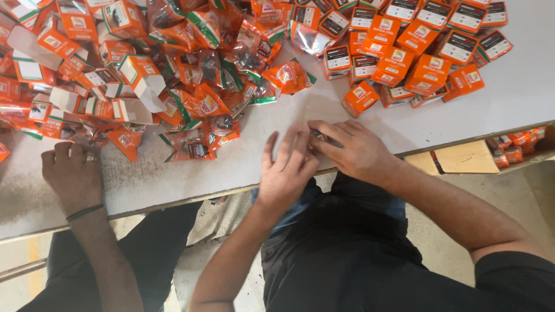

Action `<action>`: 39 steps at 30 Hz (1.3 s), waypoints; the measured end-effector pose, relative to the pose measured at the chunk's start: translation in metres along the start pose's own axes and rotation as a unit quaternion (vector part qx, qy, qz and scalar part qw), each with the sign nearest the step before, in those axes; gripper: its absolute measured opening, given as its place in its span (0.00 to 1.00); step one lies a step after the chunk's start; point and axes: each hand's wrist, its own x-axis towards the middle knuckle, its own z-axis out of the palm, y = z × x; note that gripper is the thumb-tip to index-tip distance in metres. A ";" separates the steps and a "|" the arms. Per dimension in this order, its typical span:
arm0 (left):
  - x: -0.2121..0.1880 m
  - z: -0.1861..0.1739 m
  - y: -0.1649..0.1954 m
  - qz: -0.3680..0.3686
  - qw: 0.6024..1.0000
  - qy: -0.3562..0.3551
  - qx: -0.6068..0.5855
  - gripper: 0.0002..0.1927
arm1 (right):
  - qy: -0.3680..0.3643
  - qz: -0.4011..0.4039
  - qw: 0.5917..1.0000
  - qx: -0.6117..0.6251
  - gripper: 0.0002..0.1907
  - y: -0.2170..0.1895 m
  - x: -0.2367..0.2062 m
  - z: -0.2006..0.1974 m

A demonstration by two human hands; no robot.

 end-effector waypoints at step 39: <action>0.064 -0.041 0.025 -0.110 0.882 -0.026 -0.458 0.11 | 0.151 0.057 0.972 0.169 0.45 -0.020 -0.047 -0.029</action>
